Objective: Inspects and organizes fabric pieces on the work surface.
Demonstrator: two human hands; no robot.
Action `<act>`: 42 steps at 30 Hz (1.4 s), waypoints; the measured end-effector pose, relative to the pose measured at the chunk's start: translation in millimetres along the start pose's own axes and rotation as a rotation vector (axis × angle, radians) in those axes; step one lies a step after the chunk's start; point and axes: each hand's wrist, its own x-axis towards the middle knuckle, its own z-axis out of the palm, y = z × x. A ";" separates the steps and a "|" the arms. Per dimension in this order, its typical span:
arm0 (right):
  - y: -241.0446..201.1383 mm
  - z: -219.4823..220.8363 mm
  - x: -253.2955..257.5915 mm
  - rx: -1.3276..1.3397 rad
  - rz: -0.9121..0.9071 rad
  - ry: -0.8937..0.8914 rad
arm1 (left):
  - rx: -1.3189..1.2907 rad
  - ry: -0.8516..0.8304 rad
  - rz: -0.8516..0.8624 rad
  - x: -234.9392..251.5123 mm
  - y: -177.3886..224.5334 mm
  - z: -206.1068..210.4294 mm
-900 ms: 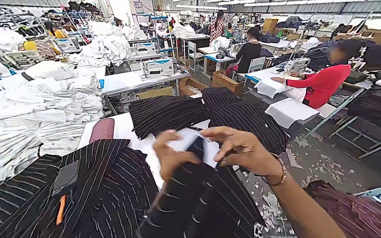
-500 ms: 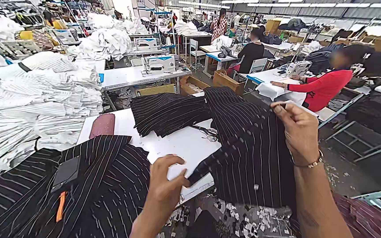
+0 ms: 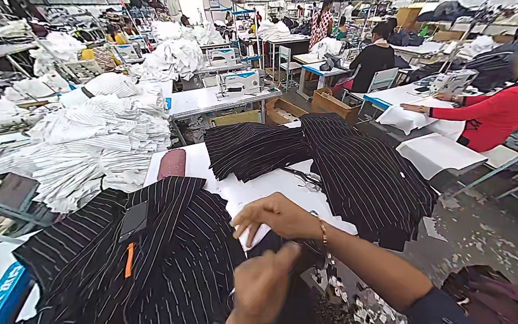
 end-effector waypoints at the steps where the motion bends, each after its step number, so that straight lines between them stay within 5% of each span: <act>1: -0.3 -4.3 -6.2 0.092 0.050 0.024 | 0.071 0.066 -0.066 4.3 -6.9 -8.1; 5: 38.7 2.3 -32.8 -0.148 0.152 0.033 | 0.240 0.182 -0.188 25.9 -23.3 -46.2; 10: 121.6 -40.0 -49.3 -0.396 0.358 -0.051 | 0.074 0.213 -0.245 44.1 -58.3 -100.0; 16: 79.8 -123.5 20.3 -0.707 0.329 0.182 | -0.058 -0.247 -0.614 75.0 -143.1 -108.4; 20: 34.0 -140.9 83.1 -0.948 0.147 0.197 | 0.301 -0.314 -0.394 113.1 -174.5 -33.7; 26: -8.2 -164.1 136.1 -1.057 0.143 0.045 | 0.379 -0.267 -0.239 178.2 -183.1 50.2; 32: -14.9 -210.0 152.5 -1.138 -0.039 0.126 | 0.240 -0.438 -0.386 210.4 -212.4 33.8; 38: 11.2 -265.3 200.6 -1.254 0.548 -0.125 | 0.571 -0.773 -0.612 255.5 -280.5 9.5; 40: 14.0 -275.2 207.3 -1.305 0.444 0.037 | 0.665 -0.605 -0.433 267.7 -294.4 0.6; 42: 6.0 -280.1 207.3 -1.322 0.101 0.365 | 0.712 -0.286 -0.092 282.9 -305.0 -13.6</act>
